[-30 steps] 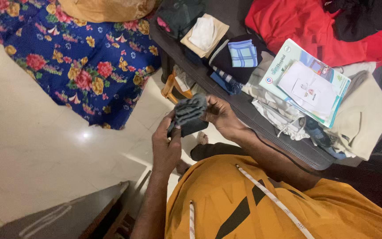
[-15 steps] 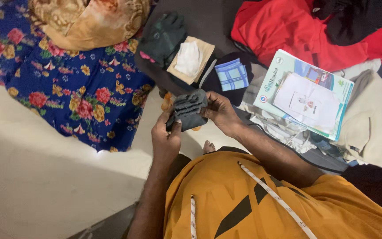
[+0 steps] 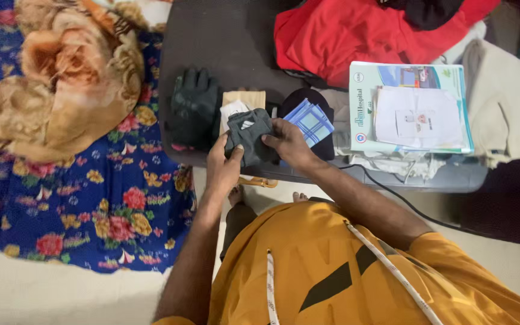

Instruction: The person repeatedly opens a white drawer, removes various items including gloves, socks, a box, a pouch, a wallet, and containers, and places them on a nearby chair. The person handles each item individually, inspecting it briefly before setting it down.

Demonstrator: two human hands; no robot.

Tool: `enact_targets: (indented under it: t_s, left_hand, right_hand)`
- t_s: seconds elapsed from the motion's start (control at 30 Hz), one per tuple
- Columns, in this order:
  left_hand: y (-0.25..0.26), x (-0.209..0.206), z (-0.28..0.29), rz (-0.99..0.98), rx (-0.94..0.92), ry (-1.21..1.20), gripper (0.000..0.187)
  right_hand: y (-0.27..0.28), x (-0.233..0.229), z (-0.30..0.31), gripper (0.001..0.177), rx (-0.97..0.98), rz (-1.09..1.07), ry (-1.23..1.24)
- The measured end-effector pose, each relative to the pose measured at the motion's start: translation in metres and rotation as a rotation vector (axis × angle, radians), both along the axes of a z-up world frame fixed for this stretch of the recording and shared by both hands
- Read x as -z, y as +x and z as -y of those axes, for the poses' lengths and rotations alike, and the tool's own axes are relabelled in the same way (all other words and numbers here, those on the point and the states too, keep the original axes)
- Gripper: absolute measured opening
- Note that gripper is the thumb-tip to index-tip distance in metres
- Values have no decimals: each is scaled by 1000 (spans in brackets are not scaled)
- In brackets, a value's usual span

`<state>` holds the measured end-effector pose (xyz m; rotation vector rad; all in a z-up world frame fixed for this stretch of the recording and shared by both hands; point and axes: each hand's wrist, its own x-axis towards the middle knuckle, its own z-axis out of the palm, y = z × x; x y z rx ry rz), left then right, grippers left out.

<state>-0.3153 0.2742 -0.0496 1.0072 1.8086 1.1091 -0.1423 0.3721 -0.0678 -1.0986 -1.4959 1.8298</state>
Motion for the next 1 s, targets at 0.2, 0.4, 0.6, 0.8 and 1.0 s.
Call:
enact_targets:
  t_s: [0.2,0.4,0.6,0.8,1.0]
  left_hand:
    - [-63,66,-52,-21,143,-35,46]
    - [-79,124,-76,18,241,-90,55]
    - [-85,148,-80,-23,297,-58,55]
    - [-83,90,-72,-167,317,-7,59]
    - [-77,55,-57,-571,491,267,41]
  right_hand:
    - [-49,32,-14,47,100,229,-5]
    - [-62,69,-18,59,193,337,-30]
    - [-60,81,-15,72,162,545,64]
    - [-62,51,1,77,143,632,338]
    - [-71,29,15,70,-46,764,619]
